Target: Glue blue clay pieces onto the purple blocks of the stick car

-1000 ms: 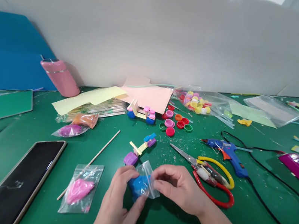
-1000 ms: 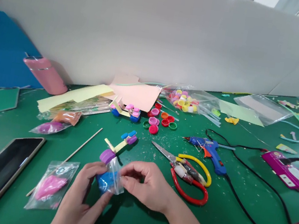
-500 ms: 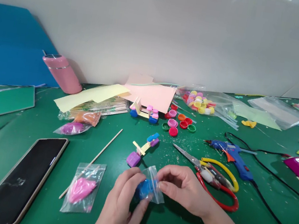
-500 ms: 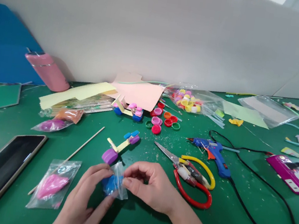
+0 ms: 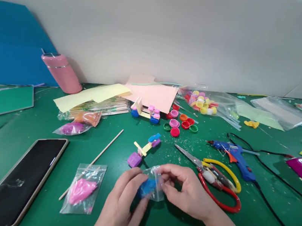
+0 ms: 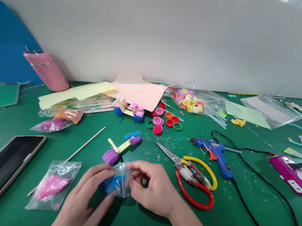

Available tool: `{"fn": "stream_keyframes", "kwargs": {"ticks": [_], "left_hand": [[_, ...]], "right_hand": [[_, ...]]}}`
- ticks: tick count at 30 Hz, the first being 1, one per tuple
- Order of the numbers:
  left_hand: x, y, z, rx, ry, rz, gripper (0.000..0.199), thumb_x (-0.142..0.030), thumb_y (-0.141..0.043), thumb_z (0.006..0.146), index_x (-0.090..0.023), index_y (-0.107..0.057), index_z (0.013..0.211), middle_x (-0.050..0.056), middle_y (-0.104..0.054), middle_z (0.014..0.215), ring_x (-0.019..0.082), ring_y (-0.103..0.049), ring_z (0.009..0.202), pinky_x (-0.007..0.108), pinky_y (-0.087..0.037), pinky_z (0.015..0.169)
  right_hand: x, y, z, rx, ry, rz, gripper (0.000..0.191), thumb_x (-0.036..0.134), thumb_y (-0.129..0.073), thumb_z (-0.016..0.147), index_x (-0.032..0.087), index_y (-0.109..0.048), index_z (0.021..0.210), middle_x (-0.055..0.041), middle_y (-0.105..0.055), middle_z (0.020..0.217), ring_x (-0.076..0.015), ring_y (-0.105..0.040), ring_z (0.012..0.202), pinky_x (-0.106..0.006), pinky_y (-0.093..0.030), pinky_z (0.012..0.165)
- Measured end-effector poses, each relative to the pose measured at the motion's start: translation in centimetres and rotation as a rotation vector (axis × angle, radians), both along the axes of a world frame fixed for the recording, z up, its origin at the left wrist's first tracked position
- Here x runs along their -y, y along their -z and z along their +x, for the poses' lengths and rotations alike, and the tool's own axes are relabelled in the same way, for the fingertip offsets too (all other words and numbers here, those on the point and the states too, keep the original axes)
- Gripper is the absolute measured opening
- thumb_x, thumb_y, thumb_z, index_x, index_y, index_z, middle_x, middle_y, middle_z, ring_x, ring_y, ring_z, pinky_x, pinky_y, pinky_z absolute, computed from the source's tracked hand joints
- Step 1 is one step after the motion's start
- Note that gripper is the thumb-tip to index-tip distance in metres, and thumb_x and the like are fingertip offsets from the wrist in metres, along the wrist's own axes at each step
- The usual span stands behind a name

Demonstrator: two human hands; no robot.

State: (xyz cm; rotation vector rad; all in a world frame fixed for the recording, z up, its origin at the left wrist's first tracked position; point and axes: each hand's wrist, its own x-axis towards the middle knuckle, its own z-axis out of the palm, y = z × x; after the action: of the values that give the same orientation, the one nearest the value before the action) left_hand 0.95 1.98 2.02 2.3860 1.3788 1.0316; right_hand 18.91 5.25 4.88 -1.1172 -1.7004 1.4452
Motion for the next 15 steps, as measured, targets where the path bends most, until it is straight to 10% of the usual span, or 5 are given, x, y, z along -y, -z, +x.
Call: {"fn": "stream_keyframes", "kwargs": {"ticks": [6, 15], "left_hand": [[-0.11, -0.41, 0.33, 0.173, -0.032, -0.044, 0.028, -0.011, -0.049, 0.079, -0.021, -0.041, 0.103, 0.007, -0.052, 0.098, 0.017, -0.056, 0.09, 0.027, -0.049, 0.077], [-0.29, -0.11, 0.27, 0.186, -0.056, 0.062, 0.027, -0.009, -0.053, 0.077, -0.017, -0.045, 0.102, 0.007, -0.052, 0.097, 0.015, -0.055, 0.09, 0.024, -0.048, 0.078]], "right_hand": [[0.16, 0.55, -0.15, -0.11, 0.107, -0.059, 0.024, 0.004, -0.052, 0.073, 0.021, -0.041, 0.086, 0.0056, -0.052, 0.067, -0.0072, -0.043, 0.057, -0.019, -0.038, 0.054], [-0.13, 0.52, -0.23, -0.007, 0.066, 0.046, 0.015, 0.005, -0.05, 0.075, 0.015, -0.061, 0.075, 0.0009, -0.057, 0.068, -0.0093, -0.047, 0.061, -0.02, -0.039, 0.057]]}}
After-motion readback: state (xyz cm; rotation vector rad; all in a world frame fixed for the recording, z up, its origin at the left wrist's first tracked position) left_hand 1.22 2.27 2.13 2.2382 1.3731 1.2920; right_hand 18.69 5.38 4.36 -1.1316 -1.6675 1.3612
